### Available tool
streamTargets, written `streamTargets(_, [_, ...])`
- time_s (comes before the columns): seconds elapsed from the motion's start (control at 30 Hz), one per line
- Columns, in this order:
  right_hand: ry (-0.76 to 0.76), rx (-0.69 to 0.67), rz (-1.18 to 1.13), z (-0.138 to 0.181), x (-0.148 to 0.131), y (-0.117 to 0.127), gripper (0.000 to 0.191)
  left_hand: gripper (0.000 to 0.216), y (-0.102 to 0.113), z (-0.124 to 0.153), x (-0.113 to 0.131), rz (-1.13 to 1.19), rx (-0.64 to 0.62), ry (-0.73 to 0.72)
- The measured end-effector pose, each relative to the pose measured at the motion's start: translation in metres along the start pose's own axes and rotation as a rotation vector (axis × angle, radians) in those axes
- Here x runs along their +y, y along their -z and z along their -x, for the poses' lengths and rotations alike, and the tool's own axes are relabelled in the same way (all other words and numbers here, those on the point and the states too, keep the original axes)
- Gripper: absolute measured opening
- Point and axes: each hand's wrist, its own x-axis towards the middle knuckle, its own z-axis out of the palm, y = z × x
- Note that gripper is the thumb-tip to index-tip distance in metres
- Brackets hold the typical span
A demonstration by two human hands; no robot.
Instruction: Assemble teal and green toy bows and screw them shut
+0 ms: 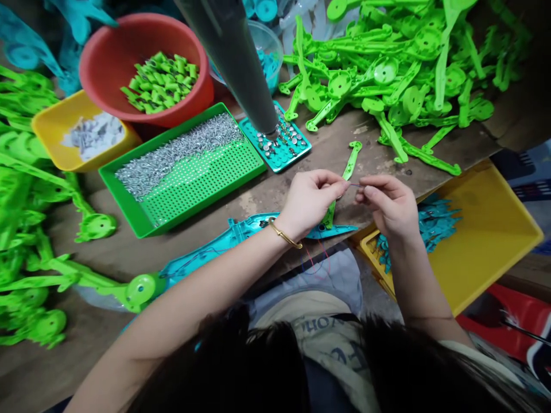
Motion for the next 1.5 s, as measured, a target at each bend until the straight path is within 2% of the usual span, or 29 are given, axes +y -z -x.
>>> streamTargets(0.1, [0.001,0.046,-0.013,-0.017,0.004,0.005,0.025,0.007,-0.003,-0.012,-0.009,-0.104,0.015,-0.089])
streamTargets(0.17, [0.011,0.053,0.069,-0.032,0.007,0.010,0.024,0.011,-0.005,-0.021,-0.015,-0.274,0.048,-0.201])
streamTargets(0.27, [0.083,0.017,0.385,-0.053,0.009,0.018,0.014,0.013,-0.009,-0.028,-0.023,-0.599,0.076,-0.329])
streamTargets(0.4, [0.301,-0.007,0.857,-0.073,0.008,0.023,0.007,0.021,-0.015,-0.026,-0.025,-0.917,0.034,-0.360])
streamTargets(0.47, [0.314,-0.010,0.921,-0.078,0.010,0.022,0.007,0.026,-0.018,-0.022,-0.026,-1.051,0.006,-0.346])
streamTargets(0.63, [0.212,0.020,0.905,-0.081,0.012,0.018,0.007,0.028,-0.022,-0.017,-0.029,-1.287,-0.035,-0.408])
streamTargets(0.73, [0.206,0.002,1.006,-0.082,0.007,0.014,0.006,0.028,-0.022,-0.018,-0.032,-1.329,-0.066,-0.449])
streamTargets(0.83, [0.250,-0.083,1.201,-0.079,0.000,0.010,0.008,0.027,-0.022,-0.020,-0.033,-1.331,-0.086,-0.463])
streamTargets(1.0, [0.395,-0.241,1.468,-0.054,-0.002,0.016,0.031,0.026,-0.021,-0.022,-0.034,-1.297,-0.099,-0.443])
streamTargets(1.13, [0.432,-0.293,1.371,-0.043,0.008,0.031,0.040,0.028,-0.020,-0.022,-0.030,-1.270,-0.106,-0.384])
streamTargets(1.23, [0.441,-0.235,1.314,-0.046,0.015,0.035,0.040,0.028,-0.013,-0.016,-0.024,-1.174,-0.100,-0.336])
streamTargets(1.37, [0.453,-0.198,1.359,-0.047,0.014,0.031,0.038,0.050,0.005,-0.004,-0.020,-1.078,-0.061,-0.262])
streamTargets(1.5, [0.484,-0.203,1.171,-0.038,0.007,0.020,0.029,0.024,0.016,0.001,-0.023,-1.019,-0.091,-0.222])
